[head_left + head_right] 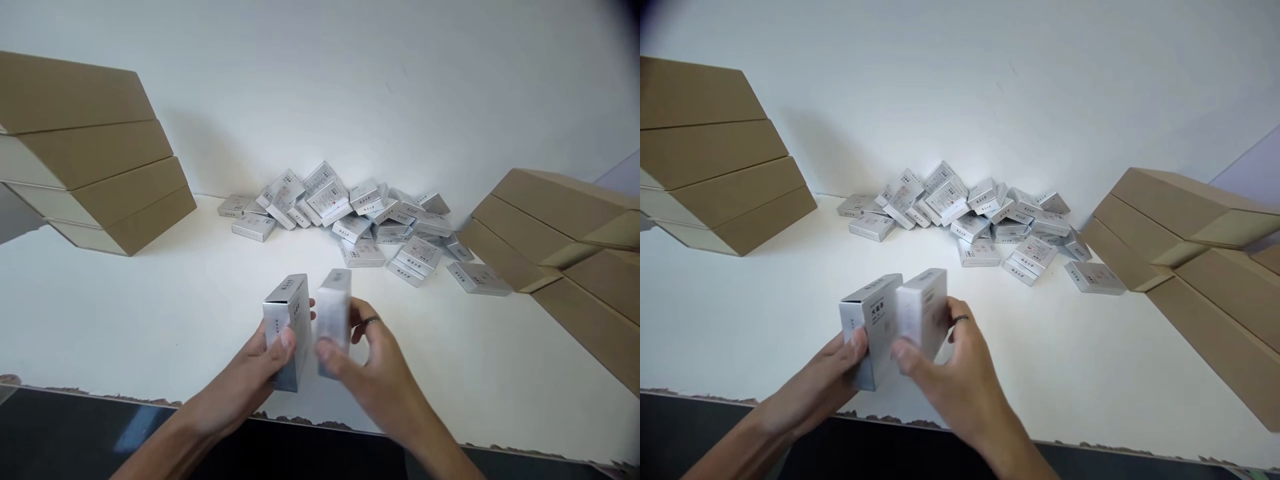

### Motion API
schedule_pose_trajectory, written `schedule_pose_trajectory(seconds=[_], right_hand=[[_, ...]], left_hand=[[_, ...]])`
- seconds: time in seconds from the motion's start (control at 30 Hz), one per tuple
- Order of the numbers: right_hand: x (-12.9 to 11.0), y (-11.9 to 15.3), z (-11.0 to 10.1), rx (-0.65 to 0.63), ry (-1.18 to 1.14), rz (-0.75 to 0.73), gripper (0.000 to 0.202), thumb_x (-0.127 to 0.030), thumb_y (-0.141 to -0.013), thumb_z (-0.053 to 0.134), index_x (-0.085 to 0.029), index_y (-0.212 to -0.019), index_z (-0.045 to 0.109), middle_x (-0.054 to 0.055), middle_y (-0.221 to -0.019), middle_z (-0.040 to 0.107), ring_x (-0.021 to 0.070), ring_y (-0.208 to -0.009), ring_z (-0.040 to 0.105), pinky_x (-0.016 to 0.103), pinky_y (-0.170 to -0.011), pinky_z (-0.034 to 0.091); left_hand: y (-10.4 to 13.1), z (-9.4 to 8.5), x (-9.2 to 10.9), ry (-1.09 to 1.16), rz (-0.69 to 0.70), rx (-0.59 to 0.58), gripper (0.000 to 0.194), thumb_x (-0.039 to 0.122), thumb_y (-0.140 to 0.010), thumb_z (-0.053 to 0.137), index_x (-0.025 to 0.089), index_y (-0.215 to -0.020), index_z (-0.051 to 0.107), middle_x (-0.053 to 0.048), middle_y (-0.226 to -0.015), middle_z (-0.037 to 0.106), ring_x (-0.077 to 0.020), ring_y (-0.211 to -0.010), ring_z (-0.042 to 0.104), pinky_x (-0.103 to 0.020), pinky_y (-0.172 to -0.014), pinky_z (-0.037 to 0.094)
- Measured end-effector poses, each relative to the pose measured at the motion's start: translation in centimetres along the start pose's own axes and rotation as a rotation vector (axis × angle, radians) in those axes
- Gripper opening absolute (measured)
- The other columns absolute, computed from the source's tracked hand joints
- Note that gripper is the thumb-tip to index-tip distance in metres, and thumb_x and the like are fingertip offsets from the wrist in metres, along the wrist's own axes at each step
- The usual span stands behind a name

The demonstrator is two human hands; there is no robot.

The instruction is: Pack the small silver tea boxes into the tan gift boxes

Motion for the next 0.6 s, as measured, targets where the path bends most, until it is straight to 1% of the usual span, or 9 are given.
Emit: schedule_pose_trajectory(seconds=[0.07, 0.13, 0.27, 0.33, 0.4, 0.47, 0.5, 0.57, 0.6], right_hand=[[0.3, 0.8, 1.1, -0.085, -0.113, 0.059, 0.059, -0.048, -0.076, 0.082, -0.031, -0.123, 0.05, 0.004, -0.113, 0.065, 0.0243, -0.099, 0.067, 0.038, -0.08, 0.062], [0.8, 1.4, 2.0, -0.145, -0.201, 0.106, 0.07, -0.041, -0.072, 0.087, -0.032, -0.126, 0.043, 0.004, -0.124, 0.062, 0.0239, -0.107, 0.067, 0.036, -0.084, 0.063], [1.6, 1.8, 2.7, -0.194, -0.316, 0.069, 0.082, -0.033, -0.076, 0.084, -0.033, -0.133, 0.026, 0.007, -0.131, 0.058, 0.0241, -0.115, 0.066, 0.039, -0.092, 0.061], [2.0, 1.9, 3.0, -0.185, -0.351, 0.063, 0.089, -0.031, -0.076, 0.083, -0.032, -0.138, 0.018, 0.009, -0.127, 0.061, 0.0257, -0.113, 0.067, 0.042, -0.092, 0.06], [2.5, 2.0, 3.4, -0.136, -0.345, 0.093, 0.102, -0.029, -0.069, 0.087, -0.032, -0.141, 0.015, 0.009, -0.126, 0.062, 0.0281, -0.112, 0.067, 0.045, -0.092, 0.059], [2.9, 2.0, 4.1, -0.091, -0.312, 0.093, 0.113, -0.027, -0.062, 0.091, -0.03, -0.143, 0.012, 0.01, -0.125, 0.064, 0.0301, -0.112, 0.066, 0.048, -0.096, 0.057], [3.0, 2.0, 4.4, -0.074, -0.291, 0.075, 0.117, -0.027, -0.06, 0.091, -0.029, -0.144, 0.011, 0.01, -0.124, 0.064, 0.031, -0.112, 0.066, 0.05, -0.097, 0.055], [2.9, 2.2, 4.8, -0.053, -0.253, 0.02, 0.123, -0.028, -0.057, 0.093, -0.027, -0.147, 0.008, 0.013, -0.13, 0.062, 0.0331, -0.117, 0.063, 0.053, -0.101, 0.052], [2.9, 2.3, 4.8, -0.057, -0.234, -0.001, 0.126, -0.03, -0.056, 0.094, -0.028, -0.148, 0.006, 0.015, -0.137, 0.057, 0.0341, -0.124, 0.059, 0.053, -0.104, 0.05]], left_hand=[[-0.1, 0.6, -0.5, -0.025, 0.033, -0.063, 0.088, 0.07, -0.087, 0.061, 0.036, -0.157, 0.022, -0.011, -0.152, 0.047, -0.0362, -0.135, 0.048, -0.048, -0.104, 0.047], [-0.1, 0.4, -0.7, -0.101, 0.071, -0.073, 0.08, 0.062, -0.092, 0.059, 0.041, -0.157, 0.019, -0.007, -0.158, 0.041, -0.0336, -0.14, 0.042, -0.047, -0.111, 0.043], [0.9, -0.7, -0.9, -0.38, 0.054, 0.005, 0.069, 0.049, -0.096, 0.06, 0.053, -0.153, 0.022, 0.006, -0.166, 0.025, -0.0288, -0.149, 0.031, -0.046, -0.122, 0.032], [1.4, -0.9, -0.9, -0.521, 0.08, 0.059, 0.071, 0.049, -0.094, 0.064, 0.053, -0.151, 0.023, 0.007, -0.167, 0.022, -0.0293, -0.15, 0.028, -0.046, -0.121, 0.034], [1.6, -0.6, -1.0, -0.618, 0.179, 0.176, 0.08, 0.049, -0.084, 0.075, 0.049, -0.147, 0.027, 0.001, -0.163, 0.03, -0.0317, -0.147, 0.036, -0.045, -0.115, 0.043], [1.6, 0.1, -1.4, -0.69, 0.264, 0.352, 0.085, 0.049, -0.072, 0.085, 0.042, -0.14, 0.034, -0.006, -0.153, 0.044, -0.0346, -0.134, 0.051, -0.045, -0.102, 0.054], [1.6, 0.5, -1.6, -0.72, 0.29, 0.459, 0.083, 0.051, -0.07, 0.086, 0.039, -0.136, 0.037, -0.008, -0.146, 0.051, -0.0353, -0.127, 0.057, -0.046, -0.096, 0.057], [1.8, 1.0, -1.6, -0.768, 0.317, 0.656, 0.072, 0.056, -0.073, 0.08, 0.033, -0.13, 0.043, -0.009, -0.134, 0.059, -0.0351, -0.118, 0.062, -0.047, -0.089, 0.059], [1.9, 0.9, -1.2, -0.77, 0.322, 0.722, 0.067, 0.058, -0.075, 0.076, 0.03, -0.128, 0.045, -0.009, -0.128, 0.062, -0.0343, -0.115, 0.064, -0.047, -0.087, 0.059]])
Point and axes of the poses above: each hand's wrist, its own y-axis away from the middle knuckle, its own z-axis out of the palm, x = y × z, the point moved 5 cm from there along -y, towards the middle knuckle
